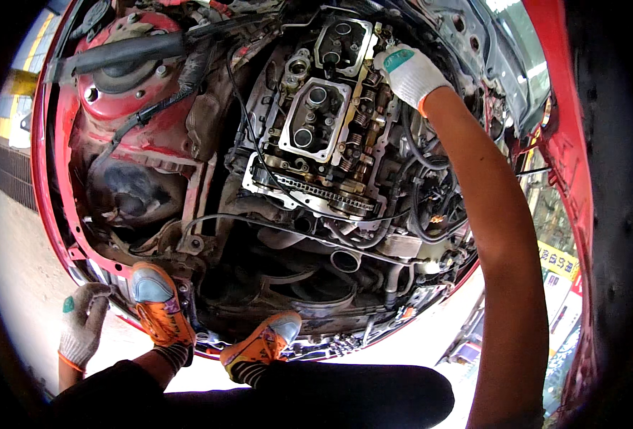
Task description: The person works on a car engine with the hood open, using a wrench to tighten bolts on the cylinder head. They manipulate various components within the engine bay, including hoses and metal parts, while wearing gloves.
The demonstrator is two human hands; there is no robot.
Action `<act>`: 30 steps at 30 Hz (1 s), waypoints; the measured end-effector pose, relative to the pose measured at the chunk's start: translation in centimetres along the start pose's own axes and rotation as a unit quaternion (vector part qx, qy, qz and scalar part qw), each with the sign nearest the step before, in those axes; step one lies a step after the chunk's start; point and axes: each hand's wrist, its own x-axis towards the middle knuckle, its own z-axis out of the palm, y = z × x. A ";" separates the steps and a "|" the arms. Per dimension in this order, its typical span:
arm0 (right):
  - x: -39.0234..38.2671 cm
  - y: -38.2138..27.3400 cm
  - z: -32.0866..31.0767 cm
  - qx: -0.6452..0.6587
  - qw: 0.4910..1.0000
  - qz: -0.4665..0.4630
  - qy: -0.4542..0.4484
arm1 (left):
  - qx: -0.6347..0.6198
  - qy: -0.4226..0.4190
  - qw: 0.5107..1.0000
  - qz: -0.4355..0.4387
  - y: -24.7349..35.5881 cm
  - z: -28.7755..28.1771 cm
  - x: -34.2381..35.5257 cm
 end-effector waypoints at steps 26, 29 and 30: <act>2.3 -0.9 -2.2 0.087 0.967 0.153 -0.182 | 0.011 0.029 0.999 0.038 -2.0 0.3 -0.2; 2.2 -1.0 -2.7 0.094 0.971 0.132 -0.175 | -0.001 0.030 0.999 0.039 -2.2 0.3 -0.4; 2.1 -0.9 -3.1 0.098 0.970 0.125 -0.185 | 0.017 0.035 0.998 0.040 -2.2 0.3 -0.5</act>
